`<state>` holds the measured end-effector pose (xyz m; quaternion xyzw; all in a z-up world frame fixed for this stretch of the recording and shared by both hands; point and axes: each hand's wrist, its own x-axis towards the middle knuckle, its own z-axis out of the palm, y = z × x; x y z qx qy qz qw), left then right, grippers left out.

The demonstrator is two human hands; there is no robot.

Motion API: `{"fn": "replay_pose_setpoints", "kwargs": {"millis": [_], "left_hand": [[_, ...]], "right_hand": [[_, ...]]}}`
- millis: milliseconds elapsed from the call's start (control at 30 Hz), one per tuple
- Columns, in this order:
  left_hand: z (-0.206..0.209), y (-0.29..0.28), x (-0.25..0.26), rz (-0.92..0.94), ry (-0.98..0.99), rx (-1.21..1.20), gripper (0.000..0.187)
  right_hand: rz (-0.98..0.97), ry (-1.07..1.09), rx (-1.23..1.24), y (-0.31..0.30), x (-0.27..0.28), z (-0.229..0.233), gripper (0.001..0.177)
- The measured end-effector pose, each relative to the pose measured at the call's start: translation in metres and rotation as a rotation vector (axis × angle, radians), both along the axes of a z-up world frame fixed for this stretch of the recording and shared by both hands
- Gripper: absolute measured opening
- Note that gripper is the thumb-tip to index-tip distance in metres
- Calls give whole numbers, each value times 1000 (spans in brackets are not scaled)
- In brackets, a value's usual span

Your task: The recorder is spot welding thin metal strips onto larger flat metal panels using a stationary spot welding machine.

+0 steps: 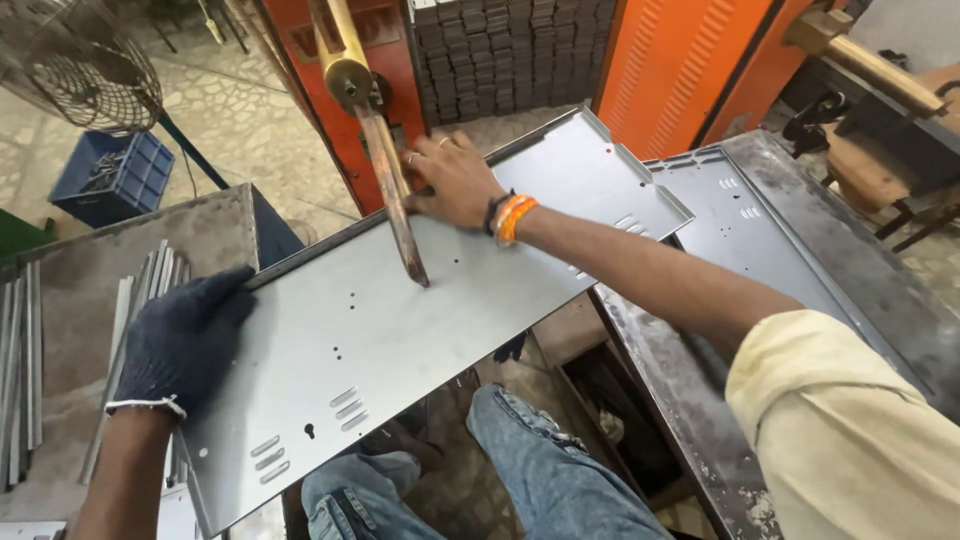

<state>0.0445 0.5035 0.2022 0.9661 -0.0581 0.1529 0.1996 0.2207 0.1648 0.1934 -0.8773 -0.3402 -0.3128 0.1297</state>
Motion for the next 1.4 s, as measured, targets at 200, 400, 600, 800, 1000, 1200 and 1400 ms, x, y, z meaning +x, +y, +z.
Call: {"fn": "replay_pose_setpoints", "kwargs": {"millis": [200, 400, 600, 800, 1000, 1200, 1400], "left_hand": [[1, -7, 8, 156, 29, 152, 32], [-11, 10, 22, 81, -53, 205, 29], [-1, 68, 13, 40, -435, 52, 22], [-139, 166, -38, 500, -307, -195, 28], [-314, 203, -97, 780, 151, -10, 39], [-302, 182, -69, 932, 413, 386, 29], [-326, 140, -44, 867, 411, 519, 22]], "right_hand": [[68, 325, -93, -7, 20, -21, 27], [297, 367, -93, -33, 45, -28, 30], [305, 266, -76, -46, 29, -39, 20], [166, 170, -54, -67, 4, -42, 19], [-72, 390, -30, -63, -39, -21, 26], [-158, 316, -67, -65, -51, -30, 26], [-191, 263, -106, -66, -48, -38, 25]]}}
